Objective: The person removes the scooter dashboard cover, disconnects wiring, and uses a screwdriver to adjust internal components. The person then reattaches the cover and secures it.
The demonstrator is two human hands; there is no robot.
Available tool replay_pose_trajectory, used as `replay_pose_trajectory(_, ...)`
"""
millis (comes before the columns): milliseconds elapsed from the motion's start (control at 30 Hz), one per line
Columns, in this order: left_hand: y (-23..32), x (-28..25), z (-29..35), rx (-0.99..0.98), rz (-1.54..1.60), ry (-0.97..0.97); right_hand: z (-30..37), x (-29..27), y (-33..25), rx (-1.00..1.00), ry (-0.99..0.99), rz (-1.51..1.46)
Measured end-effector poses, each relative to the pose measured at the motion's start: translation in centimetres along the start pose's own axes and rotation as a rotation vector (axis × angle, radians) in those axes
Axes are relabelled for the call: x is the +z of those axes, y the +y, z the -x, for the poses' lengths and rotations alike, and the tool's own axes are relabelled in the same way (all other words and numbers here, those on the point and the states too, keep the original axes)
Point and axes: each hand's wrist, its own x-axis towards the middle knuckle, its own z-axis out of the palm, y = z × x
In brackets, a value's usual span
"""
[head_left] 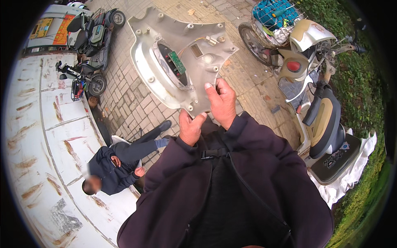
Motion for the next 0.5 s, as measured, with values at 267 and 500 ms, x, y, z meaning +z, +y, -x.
replay_pose_trajectory(267,1.0,-2.0,-6.6,-0.033,0.129,-0.203,-3.9,0.5,-0.1,-0.037,0.071,0.096)
replay_pose_trajectory(500,2.8,-5.1,-14.3,-0.063,0.101,-0.363,-8.5,3.0,0.2,-0.034,0.138,0.081)
